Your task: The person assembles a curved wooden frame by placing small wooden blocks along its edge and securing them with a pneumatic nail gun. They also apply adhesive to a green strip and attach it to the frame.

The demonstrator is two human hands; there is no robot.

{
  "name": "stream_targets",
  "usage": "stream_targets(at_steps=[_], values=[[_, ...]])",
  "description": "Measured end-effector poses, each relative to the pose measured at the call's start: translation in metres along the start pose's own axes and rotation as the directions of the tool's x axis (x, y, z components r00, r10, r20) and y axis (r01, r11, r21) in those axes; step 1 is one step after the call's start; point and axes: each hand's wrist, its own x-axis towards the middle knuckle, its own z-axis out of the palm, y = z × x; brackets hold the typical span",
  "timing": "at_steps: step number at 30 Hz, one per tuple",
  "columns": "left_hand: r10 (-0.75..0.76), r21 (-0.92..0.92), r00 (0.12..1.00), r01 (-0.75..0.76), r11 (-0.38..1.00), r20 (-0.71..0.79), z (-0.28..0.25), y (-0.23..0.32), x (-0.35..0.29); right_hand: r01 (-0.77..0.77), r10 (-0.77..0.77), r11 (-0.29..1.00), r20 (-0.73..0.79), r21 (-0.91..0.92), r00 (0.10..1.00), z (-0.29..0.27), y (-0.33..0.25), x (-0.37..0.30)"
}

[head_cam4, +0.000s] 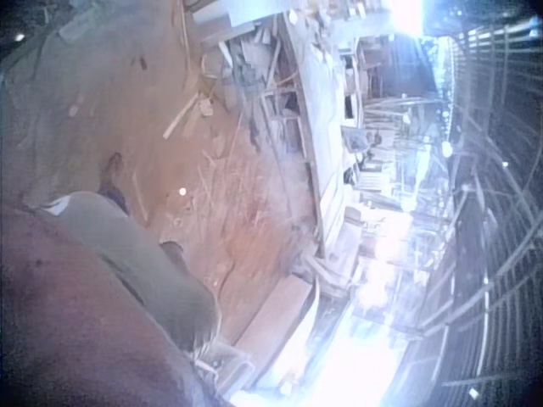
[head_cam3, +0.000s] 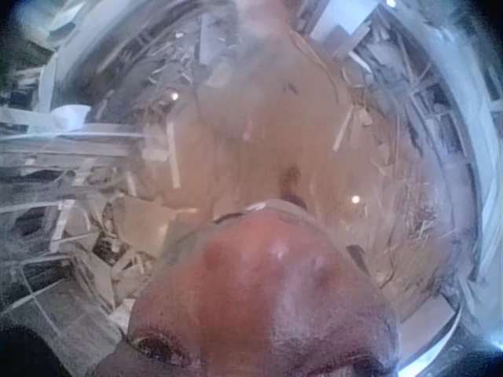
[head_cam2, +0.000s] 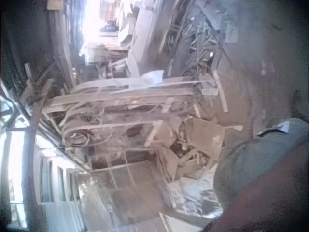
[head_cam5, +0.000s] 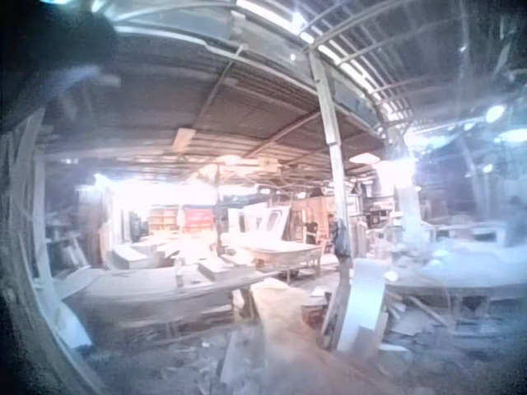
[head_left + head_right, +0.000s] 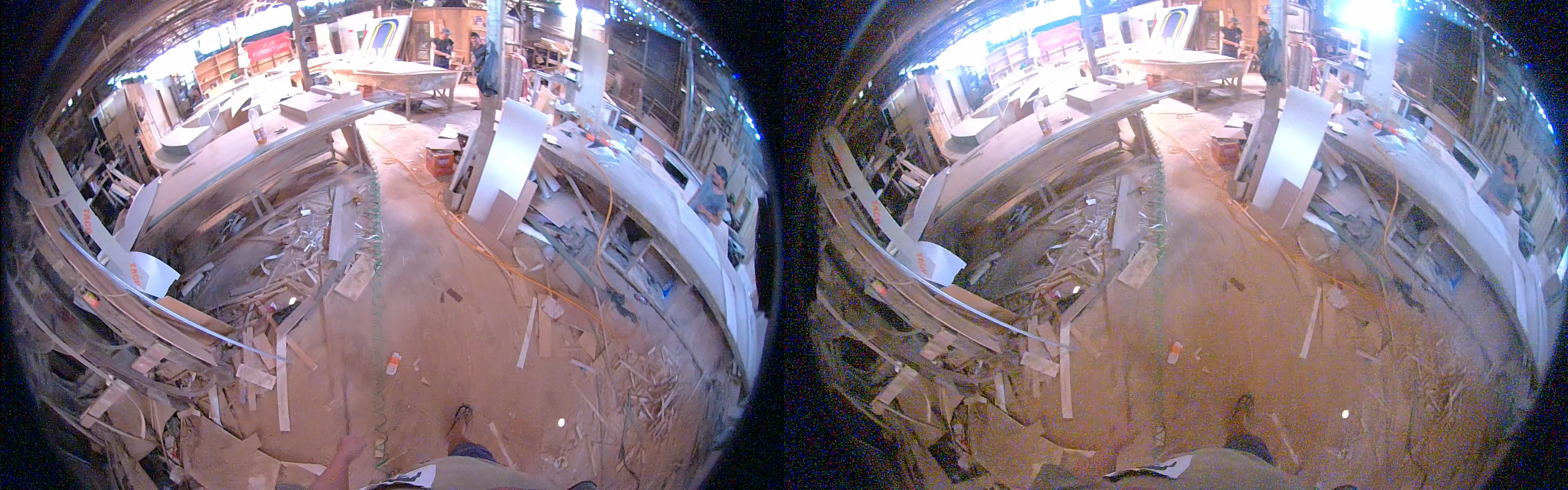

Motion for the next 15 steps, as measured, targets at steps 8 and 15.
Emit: stream_targets(at_steps=[8, 15], values=[[-0.295, -0.209, 0.952, 0.305, 0.929, 0.075, -0.011, 0.075, 0.052, 0.303, -0.327, 0.93, -0.092, -0.208, 0.941, -0.187, -0.173, 0.24], [-0.223, -0.385, 0.973, 0.187, 0.904, -0.051, -0.052, 0.122, 0.149, 0.535, -0.602, 0.795, -0.257, -0.287, 0.756, -0.395, -0.428, 0.316]])
